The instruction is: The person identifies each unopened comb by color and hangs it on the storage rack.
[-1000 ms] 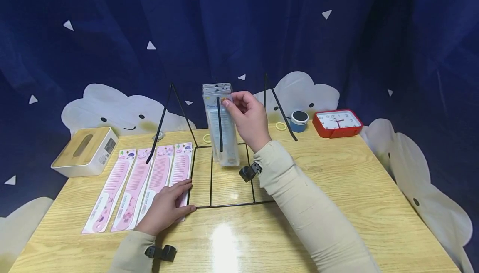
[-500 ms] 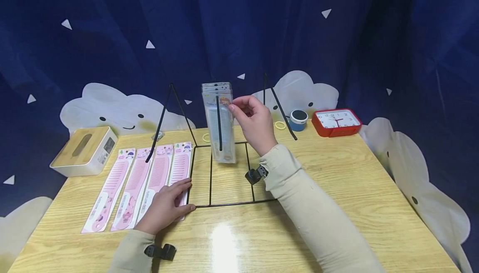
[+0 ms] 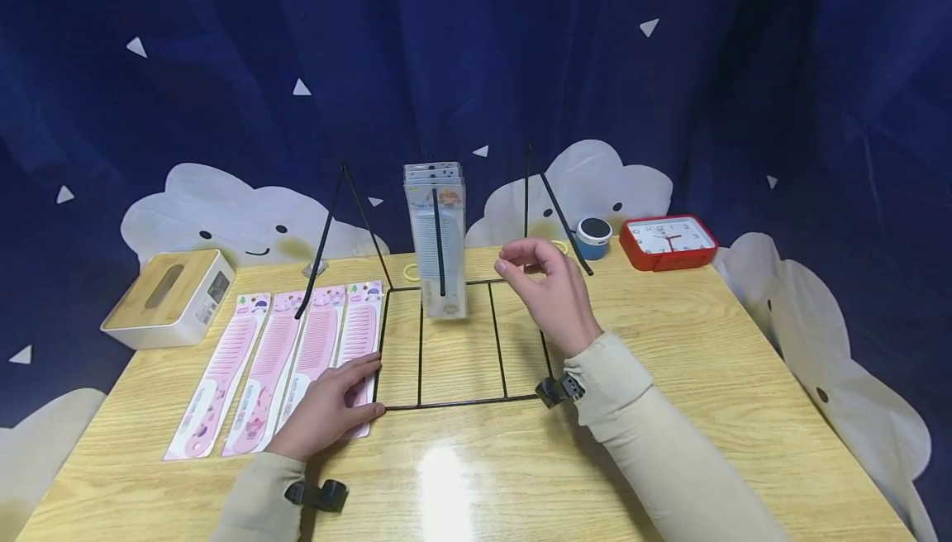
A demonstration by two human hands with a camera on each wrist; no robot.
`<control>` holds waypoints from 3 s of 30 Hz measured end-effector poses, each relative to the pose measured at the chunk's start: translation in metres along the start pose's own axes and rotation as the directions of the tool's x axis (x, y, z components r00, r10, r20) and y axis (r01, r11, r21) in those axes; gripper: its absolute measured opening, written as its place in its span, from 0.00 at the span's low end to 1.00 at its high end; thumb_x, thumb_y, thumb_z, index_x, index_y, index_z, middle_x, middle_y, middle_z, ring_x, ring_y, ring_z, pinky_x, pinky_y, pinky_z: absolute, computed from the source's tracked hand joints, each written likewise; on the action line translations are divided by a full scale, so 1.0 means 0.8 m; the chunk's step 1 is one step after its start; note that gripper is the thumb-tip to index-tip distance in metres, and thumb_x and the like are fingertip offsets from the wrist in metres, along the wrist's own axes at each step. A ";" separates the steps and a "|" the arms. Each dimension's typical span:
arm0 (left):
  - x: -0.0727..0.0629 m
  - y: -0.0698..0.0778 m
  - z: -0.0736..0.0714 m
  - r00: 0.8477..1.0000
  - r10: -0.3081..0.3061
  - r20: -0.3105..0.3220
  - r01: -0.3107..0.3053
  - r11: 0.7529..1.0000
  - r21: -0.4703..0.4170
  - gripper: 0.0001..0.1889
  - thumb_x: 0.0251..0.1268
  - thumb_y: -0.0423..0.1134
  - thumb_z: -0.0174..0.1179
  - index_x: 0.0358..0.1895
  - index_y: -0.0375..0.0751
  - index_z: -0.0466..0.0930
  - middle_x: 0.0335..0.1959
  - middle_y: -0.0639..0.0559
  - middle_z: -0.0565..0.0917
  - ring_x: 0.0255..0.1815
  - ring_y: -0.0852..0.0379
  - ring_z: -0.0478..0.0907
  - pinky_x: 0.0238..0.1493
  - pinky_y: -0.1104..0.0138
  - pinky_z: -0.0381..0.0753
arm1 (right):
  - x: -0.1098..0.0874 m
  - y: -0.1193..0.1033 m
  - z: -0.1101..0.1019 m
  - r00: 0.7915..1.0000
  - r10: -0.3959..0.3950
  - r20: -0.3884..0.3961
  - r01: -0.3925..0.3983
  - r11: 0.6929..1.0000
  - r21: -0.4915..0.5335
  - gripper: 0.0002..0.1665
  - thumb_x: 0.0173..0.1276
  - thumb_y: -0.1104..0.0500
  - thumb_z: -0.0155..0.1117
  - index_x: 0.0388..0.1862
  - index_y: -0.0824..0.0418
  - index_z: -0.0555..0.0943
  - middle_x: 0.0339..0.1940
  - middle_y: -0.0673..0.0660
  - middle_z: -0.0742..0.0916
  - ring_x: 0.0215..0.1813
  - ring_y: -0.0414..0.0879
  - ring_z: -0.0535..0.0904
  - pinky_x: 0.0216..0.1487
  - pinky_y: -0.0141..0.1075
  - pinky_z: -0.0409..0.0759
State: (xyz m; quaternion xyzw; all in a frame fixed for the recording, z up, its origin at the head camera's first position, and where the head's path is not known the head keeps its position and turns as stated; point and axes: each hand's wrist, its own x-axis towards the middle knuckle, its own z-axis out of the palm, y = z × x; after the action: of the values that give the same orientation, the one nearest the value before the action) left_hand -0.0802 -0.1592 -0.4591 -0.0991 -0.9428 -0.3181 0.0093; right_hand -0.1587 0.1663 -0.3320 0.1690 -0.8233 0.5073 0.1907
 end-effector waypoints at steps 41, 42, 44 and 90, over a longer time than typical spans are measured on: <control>0.000 -0.002 0.001 1.000 0.003 -0.014 -0.003 1.000 -0.015 0.33 0.52 0.44 0.77 0.64 0.41 0.79 0.70 0.54 0.76 0.62 0.43 0.75 0.65 0.47 0.68 | -0.107 0.160 -0.051 0.827 0.221 0.517 -0.110 0.965 -0.238 0.45 0.54 0.46 0.80 0.68 0.64 0.76 0.76 0.60 0.71 0.77 0.63 0.59 0.72 0.61 0.57; 0.000 -0.001 0.001 1.000 0.006 -0.014 -0.006 1.000 -0.012 0.33 0.52 0.44 0.77 0.64 0.41 0.80 0.69 0.54 0.76 0.62 0.43 0.75 0.65 0.47 0.68 | -0.108 0.160 -0.051 0.827 0.219 0.518 -0.107 0.965 -0.238 0.45 0.55 0.46 0.80 0.68 0.64 0.76 0.76 0.60 0.71 0.77 0.63 0.59 0.72 0.61 0.57; 0.000 -0.001 0.001 1.000 0.006 -0.011 -0.006 1.000 -0.009 0.33 0.52 0.44 0.77 0.64 0.41 0.80 0.69 0.54 0.76 0.63 0.43 0.75 0.65 0.46 0.67 | -0.108 0.159 -0.051 0.828 0.214 0.519 -0.099 0.966 -0.241 0.45 0.55 0.47 0.80 0.68 0.64 0.76 0.76 0.60 0.71 0.77 0.63 0.60 0.72 0.61 0.57; 0.062 -0.023 -0.060 0.986 -0.168 -0.004 0.165 0.974 -0.158 0.23 0.69 0.43 0.64 0.66 0.43 0.77 0.43 0.44 0.82 0.35 0.53 0.74 0.31 0.62 0.75 | -0.112 0.165 -0.045 0.859 0.158 0.487 -0.032 0.966 -0.257 0.49 0.54 0.44 0.81 0.71 0.63 0.73 0.72 0.63 0.74 0.74 0.65 0.65 0.70 0.61 0.60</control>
State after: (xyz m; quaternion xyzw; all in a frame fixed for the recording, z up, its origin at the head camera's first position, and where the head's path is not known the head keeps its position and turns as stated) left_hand -0.1350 -0.1936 -0.4276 -0.0174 -0.9197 -0.3918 -0.0172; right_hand -0.1380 0.2628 -0.4621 0.2302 -0.9069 0.3511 -0.0371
